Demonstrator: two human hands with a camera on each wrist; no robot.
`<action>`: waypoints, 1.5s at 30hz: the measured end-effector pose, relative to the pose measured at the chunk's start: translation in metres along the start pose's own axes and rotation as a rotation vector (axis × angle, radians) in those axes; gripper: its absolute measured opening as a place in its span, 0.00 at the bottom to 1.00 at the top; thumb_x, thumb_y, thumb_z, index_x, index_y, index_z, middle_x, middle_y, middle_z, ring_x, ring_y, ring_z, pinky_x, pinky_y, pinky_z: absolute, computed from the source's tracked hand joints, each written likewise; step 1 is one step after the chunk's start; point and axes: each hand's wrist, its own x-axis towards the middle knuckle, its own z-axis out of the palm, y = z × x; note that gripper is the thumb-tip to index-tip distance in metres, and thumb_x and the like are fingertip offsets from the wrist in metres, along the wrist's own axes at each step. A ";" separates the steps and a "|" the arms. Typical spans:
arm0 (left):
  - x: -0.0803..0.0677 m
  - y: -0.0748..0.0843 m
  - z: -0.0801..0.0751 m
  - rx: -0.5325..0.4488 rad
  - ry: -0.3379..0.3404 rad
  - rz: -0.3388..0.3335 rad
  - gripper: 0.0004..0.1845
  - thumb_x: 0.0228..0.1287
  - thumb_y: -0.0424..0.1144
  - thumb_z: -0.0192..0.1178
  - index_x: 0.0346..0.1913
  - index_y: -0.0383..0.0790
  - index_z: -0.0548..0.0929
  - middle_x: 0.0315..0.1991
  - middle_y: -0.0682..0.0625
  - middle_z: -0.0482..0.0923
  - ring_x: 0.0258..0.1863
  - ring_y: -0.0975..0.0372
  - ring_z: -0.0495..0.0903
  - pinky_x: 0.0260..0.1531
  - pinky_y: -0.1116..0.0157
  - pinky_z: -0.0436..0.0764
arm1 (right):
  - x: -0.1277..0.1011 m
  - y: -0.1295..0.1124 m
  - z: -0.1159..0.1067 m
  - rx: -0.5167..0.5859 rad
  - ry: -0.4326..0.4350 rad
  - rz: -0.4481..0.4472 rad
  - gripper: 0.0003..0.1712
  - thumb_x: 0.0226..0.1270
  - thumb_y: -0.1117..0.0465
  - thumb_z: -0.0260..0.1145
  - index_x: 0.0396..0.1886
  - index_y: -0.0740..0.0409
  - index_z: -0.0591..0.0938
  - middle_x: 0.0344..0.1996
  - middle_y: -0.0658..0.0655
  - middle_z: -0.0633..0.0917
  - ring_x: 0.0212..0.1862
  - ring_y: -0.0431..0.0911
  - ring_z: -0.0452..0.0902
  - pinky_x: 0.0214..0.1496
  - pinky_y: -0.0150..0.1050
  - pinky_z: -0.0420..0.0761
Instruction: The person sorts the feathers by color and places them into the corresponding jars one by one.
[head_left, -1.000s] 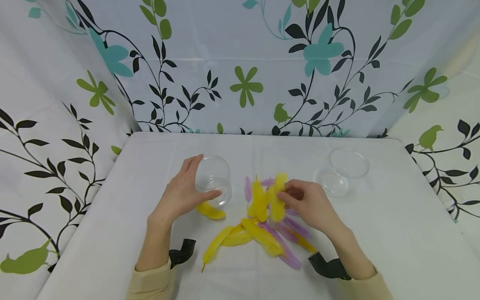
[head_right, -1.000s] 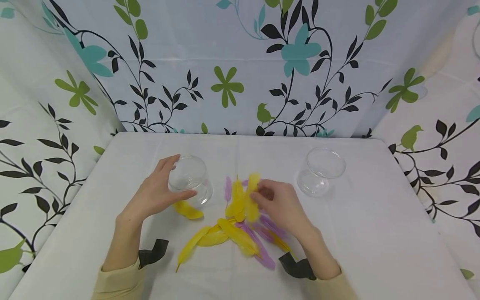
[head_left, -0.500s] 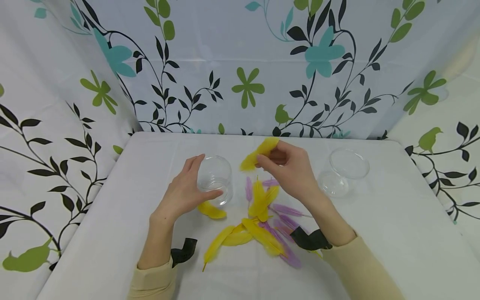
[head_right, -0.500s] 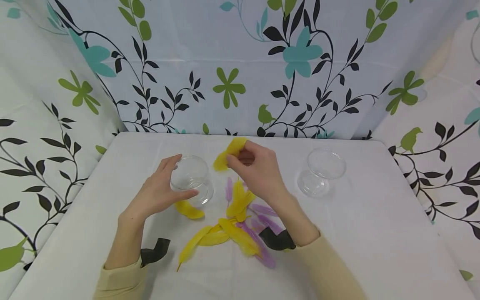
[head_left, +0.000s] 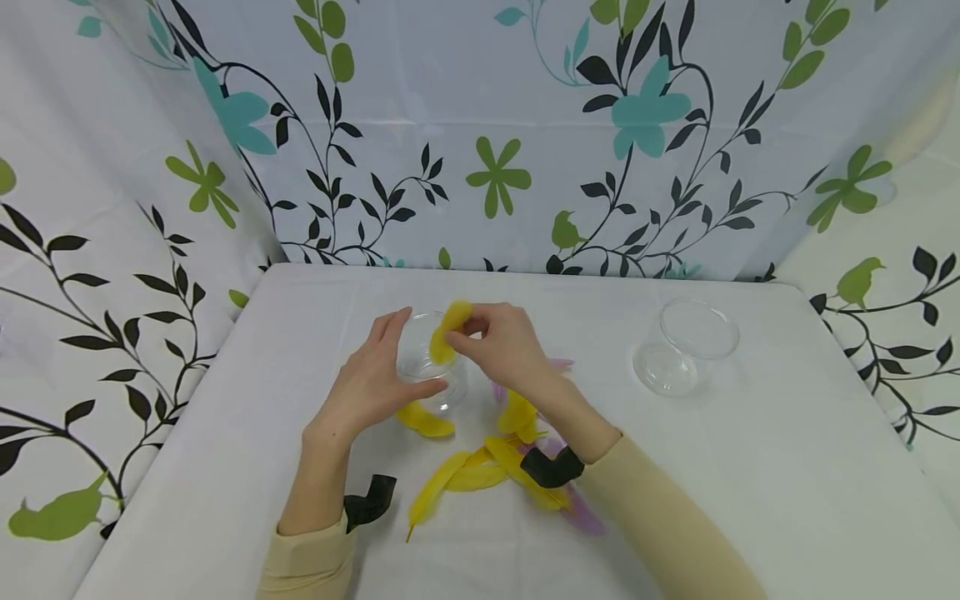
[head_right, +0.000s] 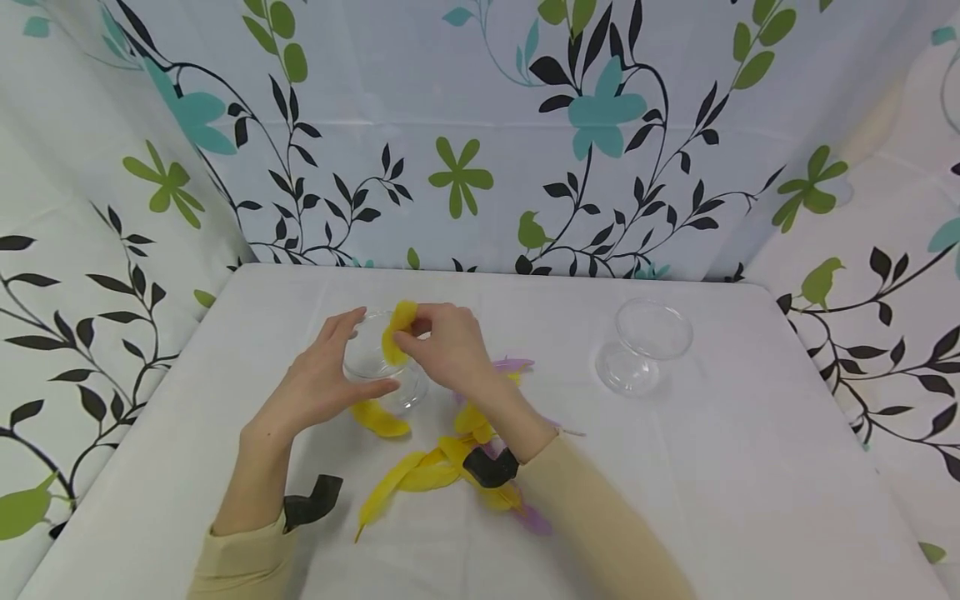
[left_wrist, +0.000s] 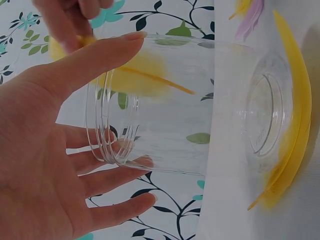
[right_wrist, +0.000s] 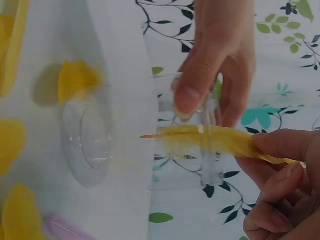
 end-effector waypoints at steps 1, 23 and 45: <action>0.000 0.000 0.000 -0.001 0.002 0.004 0.58 0.52 0.57 0.74 0.79 0.45 0.51 0.78 0.45 0.52 0.63 0.42 0.73 0.63 0.41 0.72 | 0.001 0.001 0.004 -0.020 -0.018 0.007 0.10 0.67 0.56 0.70 0.43 0.56 0.88 0.34 0.50 0.90 0.37 0.45 0.77 0.39 0.35 0.79; 0.001 0.002 0.000 0.001 -0.018 -0.022 0.58 0.53 0.57 0.73 0.80 0.47 0.50 0.79 0.45 0.50 0.64 0.43 0.72 0.60 0.40 0.74 | -0.027 0.011 -0.005 -0.018 0.010 -0.092 0.10 0.69 0.56 0.68 0.48 0.49 0.86 0.44 0.47 0.88 0.21 0.43 0.69 0.22 0.34 0.75; 0.003 0.002 0.001 0.015 -0.028 -0.025 0.57 0.54 0.58 0.73 0.79 0.45 0.50 0.79 0.44 0.49 0.63 0.42 0.72 0.62 0.39 0.72 | -0.131 0.088 -0.027 -0.187 -0.171 -0.014 0.07 0.61 0.60 0.74 0.38 0.54 0.87 0.30 0.43 0.84 0.24 0.33 0.68 0.27 0.29 0.74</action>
